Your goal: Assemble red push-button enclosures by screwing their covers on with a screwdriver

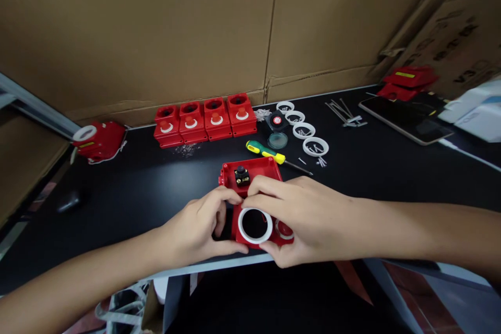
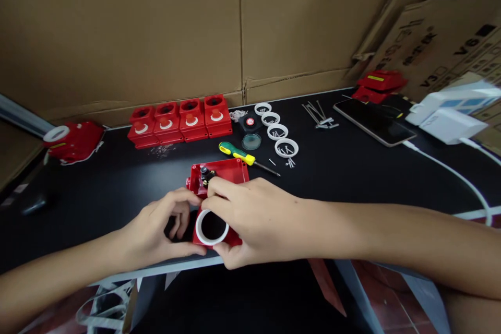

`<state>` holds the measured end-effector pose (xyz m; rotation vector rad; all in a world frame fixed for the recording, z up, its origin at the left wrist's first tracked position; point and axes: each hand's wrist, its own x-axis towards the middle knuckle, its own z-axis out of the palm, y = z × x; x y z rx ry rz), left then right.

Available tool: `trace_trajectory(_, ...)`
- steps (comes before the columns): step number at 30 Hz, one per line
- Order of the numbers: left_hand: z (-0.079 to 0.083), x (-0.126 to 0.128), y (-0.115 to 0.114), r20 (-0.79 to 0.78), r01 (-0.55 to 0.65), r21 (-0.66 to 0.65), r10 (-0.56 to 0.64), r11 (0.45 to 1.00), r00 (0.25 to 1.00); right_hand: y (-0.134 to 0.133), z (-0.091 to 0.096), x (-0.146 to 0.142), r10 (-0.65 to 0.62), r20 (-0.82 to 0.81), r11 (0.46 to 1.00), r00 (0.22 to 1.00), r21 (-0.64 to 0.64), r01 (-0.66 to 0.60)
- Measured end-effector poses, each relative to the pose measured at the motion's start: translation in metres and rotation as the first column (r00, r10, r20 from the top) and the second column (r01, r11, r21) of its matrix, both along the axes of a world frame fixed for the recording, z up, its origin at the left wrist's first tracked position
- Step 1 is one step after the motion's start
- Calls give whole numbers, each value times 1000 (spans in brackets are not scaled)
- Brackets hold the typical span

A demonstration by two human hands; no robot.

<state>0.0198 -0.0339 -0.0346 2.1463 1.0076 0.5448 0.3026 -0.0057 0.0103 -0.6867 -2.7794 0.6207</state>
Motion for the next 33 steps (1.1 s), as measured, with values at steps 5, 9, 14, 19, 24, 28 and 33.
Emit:
trace_trajectory(5, 0, -1, -1, 4, 30, -29, -30, 999, 1000, 10, 3, 1, 131, 44, 991, 990, -30, -130)
trace_trajectory(9, -1, -3, -1, 0, 16, -3, -16, 1000, 1000, 24, -3, 2, 204, -31, 974, 978, -93, -206)
trace_trajectory(14, -2, -6, 0, 4, 17, 73, -18, 997, 1000, 30, -4, 5, 239, -83, 960, 967, -126, -248)
trace_trajectory(19, -4, -7, 0, -31, 26, 160, -21, 987, 999, 18, -2, 3, 160, -52, 987, 986, 21, -159)
trace_trajectory(24, -5, -8, 1, -81, 15, 120, -6, 993, 997, 9, -18, 2, 34, -19, 931, 999, 364, -25)
trace_trajectory(28, -5, -8, 2, -78, 33, 137, -23, 990, 997, 8, -25, 2, 37, -56, 922, 998, 387, -12)
trace_trajectory(33, -4, -9, 5, -53, 74, 220, -64, 973, 997, 7, -23, -1, 59, -148, 953, 987, 302, -12)
